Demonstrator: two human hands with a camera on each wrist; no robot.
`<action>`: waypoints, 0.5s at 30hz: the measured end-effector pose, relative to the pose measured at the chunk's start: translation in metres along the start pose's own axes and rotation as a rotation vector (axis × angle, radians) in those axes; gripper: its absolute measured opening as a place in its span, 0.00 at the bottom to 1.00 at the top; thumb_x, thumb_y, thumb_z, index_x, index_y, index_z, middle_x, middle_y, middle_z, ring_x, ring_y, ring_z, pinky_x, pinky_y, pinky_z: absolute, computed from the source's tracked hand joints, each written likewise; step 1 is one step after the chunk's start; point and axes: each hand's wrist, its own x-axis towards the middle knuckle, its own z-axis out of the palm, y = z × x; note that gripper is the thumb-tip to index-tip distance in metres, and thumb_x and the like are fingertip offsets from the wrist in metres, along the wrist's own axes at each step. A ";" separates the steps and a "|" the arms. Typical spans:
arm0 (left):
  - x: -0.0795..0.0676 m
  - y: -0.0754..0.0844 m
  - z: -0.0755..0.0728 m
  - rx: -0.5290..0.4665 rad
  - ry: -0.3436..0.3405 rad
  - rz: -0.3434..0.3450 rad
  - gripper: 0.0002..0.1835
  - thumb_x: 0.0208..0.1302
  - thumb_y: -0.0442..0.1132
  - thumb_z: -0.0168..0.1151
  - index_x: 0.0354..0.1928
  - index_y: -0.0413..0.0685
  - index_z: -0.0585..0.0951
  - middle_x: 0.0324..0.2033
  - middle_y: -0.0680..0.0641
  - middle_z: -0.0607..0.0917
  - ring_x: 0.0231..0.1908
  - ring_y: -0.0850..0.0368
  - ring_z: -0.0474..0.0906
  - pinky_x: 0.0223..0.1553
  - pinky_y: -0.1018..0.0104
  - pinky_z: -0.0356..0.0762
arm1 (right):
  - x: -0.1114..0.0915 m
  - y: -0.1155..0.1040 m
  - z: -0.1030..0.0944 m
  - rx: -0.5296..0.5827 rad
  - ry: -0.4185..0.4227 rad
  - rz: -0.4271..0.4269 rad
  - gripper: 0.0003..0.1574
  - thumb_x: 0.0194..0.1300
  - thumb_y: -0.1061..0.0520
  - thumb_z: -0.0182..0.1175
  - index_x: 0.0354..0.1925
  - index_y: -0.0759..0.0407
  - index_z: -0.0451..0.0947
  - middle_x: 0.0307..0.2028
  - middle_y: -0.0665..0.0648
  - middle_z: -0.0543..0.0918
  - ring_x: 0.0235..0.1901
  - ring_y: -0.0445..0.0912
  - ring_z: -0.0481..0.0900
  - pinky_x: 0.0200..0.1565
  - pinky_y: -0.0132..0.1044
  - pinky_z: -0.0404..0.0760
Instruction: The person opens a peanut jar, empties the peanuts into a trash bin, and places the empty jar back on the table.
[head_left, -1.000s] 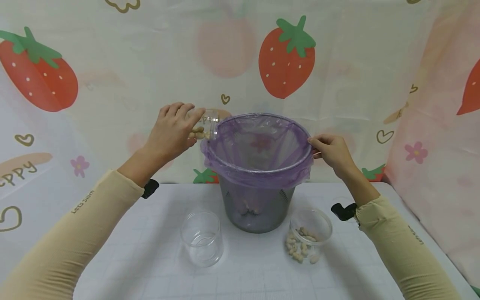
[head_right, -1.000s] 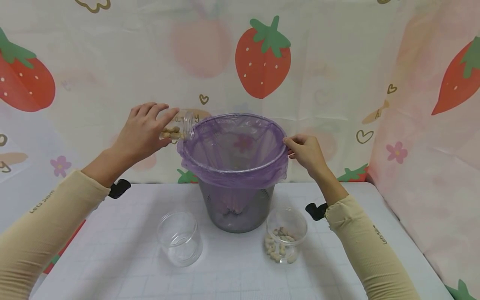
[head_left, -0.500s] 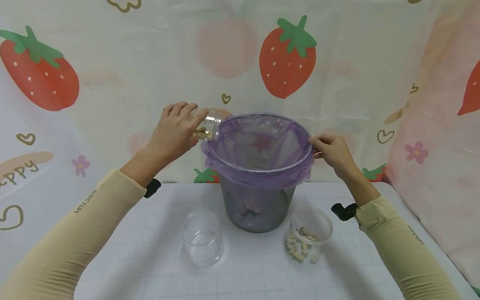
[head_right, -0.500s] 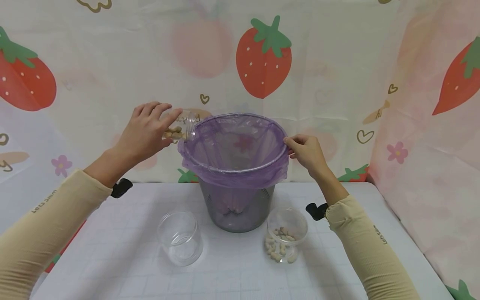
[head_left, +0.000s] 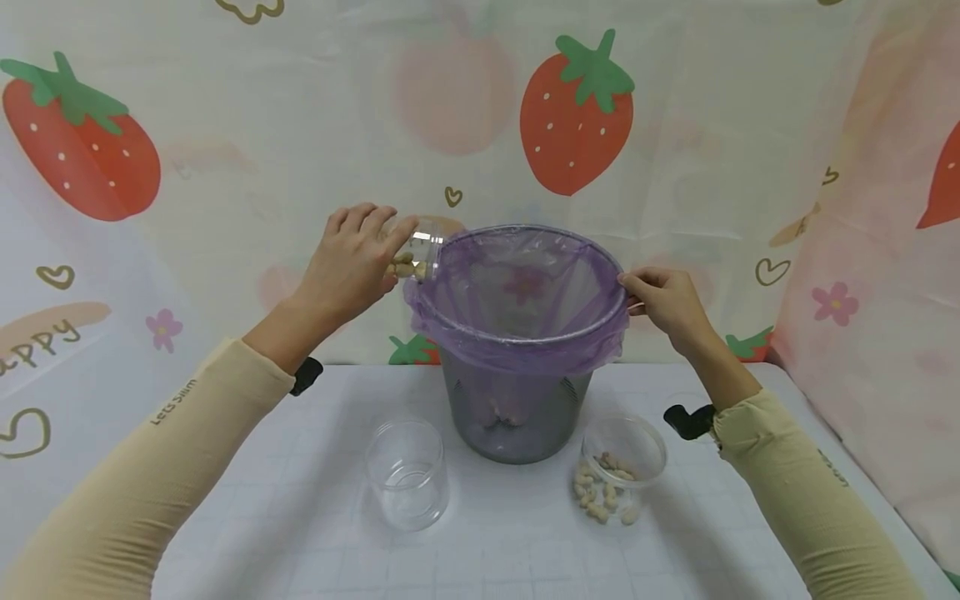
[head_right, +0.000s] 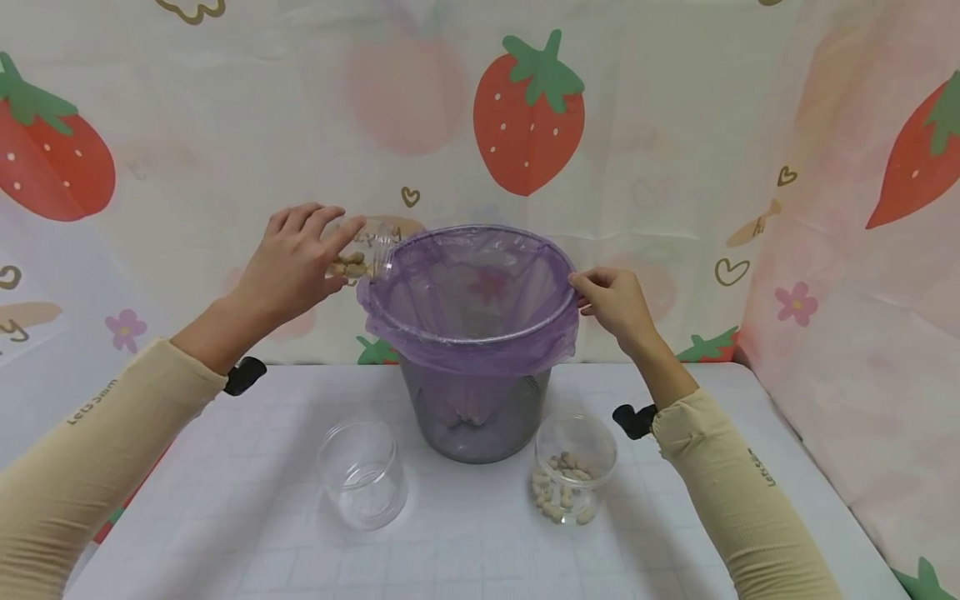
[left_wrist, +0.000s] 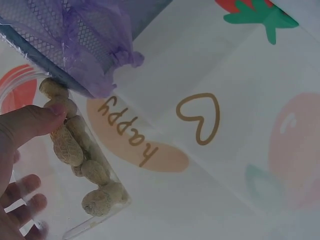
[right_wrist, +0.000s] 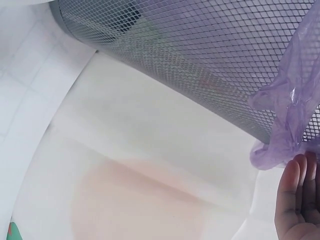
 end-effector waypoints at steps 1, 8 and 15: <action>0.000 0.000 0.000 0.002 0.001 0.001 0.40 0.43 0.40 0.80 0.60 0.47 0.72 0.55 0.36 0.80 0.56 0.36 0.74 0.55 0.44 0.72 | 0.000 0.000 0.000 0.004 -0.002 -0.002 0.26 0.72 0.53 0.54 0.53 0.78 0.73 0.23 0.35 0.78 0.28 0.30 0.78 0.35 0.23 0.82; 0.003 0.000 -0.002 0.007 0.005 0.032 0.38 0.44 0.37 0.78 0.60 0.48 0.72 0.55 0.36 0.80 0.56 0.37 0.74 0.56 0.45 0.71 | 0.000 -0.001 0.000 0.013 -0.003 -0.008 0.26 0.72 0.53 0.54 0.52 0.78 0.73 0.23 0.35 0.79 0.28 0.30 0.78 0.35 0.23 0.82; 0.010 0.002 -0.003 -0.028 -0.005 0.076 0.35 0.47 0.34 0.76 0.60 0.49 0.73 0.55 0.37 0.79 0.58 0.39 0.73 0.59 0.47 0.69 | -0.001 -0.001 0.001 0.027 0.001 -0.010 0.26 0.72 0.54 0.54 0.51 0.79 0.73 0.23 0.35 0.79 0.27 0.30 0.78 0.34 0.22 0.82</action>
